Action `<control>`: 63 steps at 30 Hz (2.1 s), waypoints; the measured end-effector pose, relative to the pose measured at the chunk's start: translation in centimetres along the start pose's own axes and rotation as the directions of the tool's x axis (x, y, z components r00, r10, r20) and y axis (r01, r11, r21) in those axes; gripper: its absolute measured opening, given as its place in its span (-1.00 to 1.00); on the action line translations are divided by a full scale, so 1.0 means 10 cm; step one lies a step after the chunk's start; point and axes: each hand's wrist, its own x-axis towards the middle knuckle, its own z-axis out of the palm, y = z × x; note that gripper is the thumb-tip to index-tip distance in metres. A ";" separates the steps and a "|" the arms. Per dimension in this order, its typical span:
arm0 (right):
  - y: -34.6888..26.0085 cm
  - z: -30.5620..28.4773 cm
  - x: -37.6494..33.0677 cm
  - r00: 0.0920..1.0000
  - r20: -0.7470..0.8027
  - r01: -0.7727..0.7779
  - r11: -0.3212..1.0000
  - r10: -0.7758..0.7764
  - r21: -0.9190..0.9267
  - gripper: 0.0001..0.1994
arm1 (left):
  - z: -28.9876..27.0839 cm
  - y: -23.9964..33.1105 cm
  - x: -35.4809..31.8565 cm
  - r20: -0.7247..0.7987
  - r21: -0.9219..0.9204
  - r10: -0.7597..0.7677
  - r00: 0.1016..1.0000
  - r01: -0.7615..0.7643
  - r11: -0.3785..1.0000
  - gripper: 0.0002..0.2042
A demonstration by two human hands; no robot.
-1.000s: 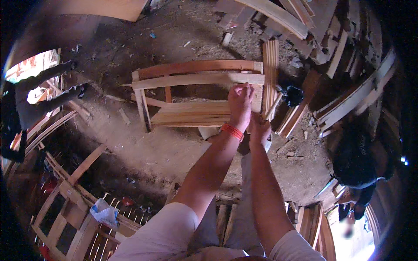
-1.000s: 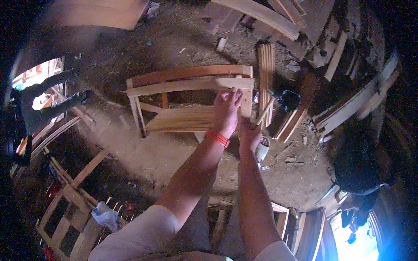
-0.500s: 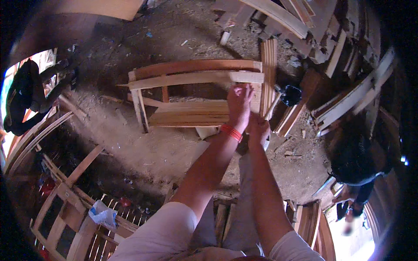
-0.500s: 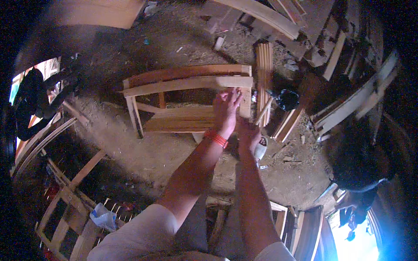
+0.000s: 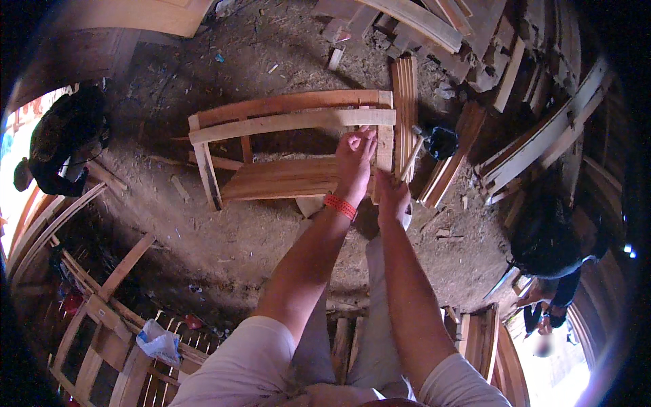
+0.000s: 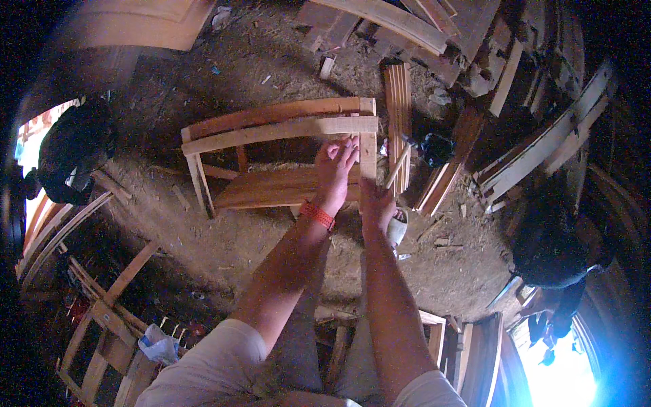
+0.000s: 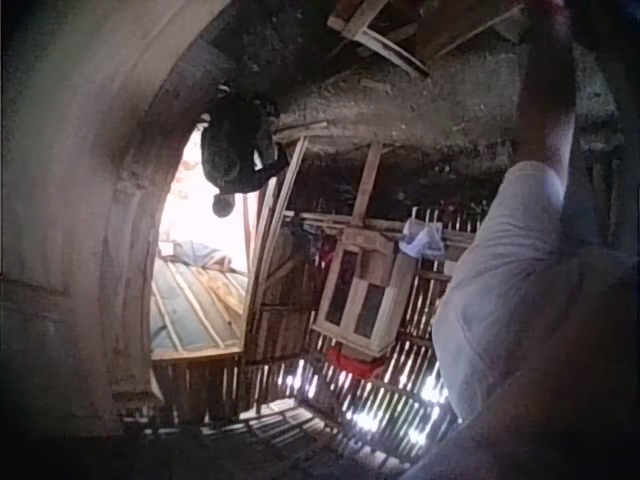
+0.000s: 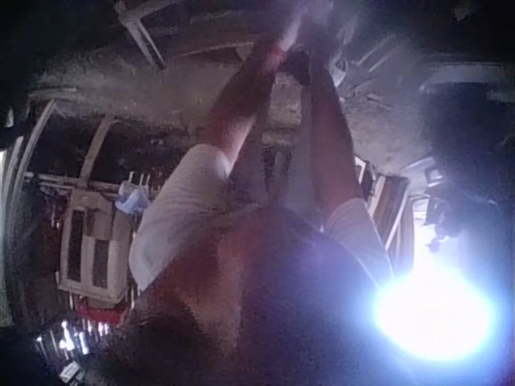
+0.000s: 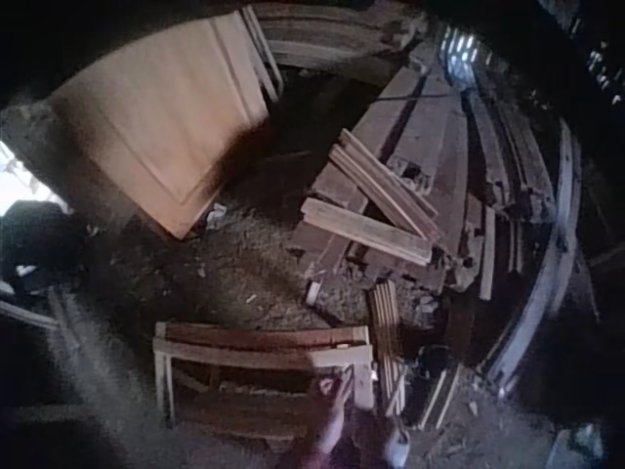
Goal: The person assembles a rectangular wooden frame by hand, positioning slats and securing them with nails using a hammer. The person repeatedly aligns pieces and hammers nails into the joints to hold the frame together.
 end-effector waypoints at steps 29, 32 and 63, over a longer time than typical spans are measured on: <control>-0.87 -1.31 1.28 0.794 0.533 0.348 0.937 -0.292 -0.005 -0.70 | 0.27 0.74 0.86 0.797 0.533 0.231 0.557 -0.830 0.164 -0.86; -0.92 -1.44 1.27 0.739 0.512 0.456 0.884 -0.438 0.099 -0.75 | 0.30 0.68 1.01 0.815 0.498 0.212 0.539 -0.839 0.217 -0.86; -1.12 -1.28 1.28 0.629 0.511 0.703 0.710 -0.586 -0.050 -0.72 | 0.20 0.60 1.09 0.886 0.425 0.193 0.421 -0.905 0.020 -0.84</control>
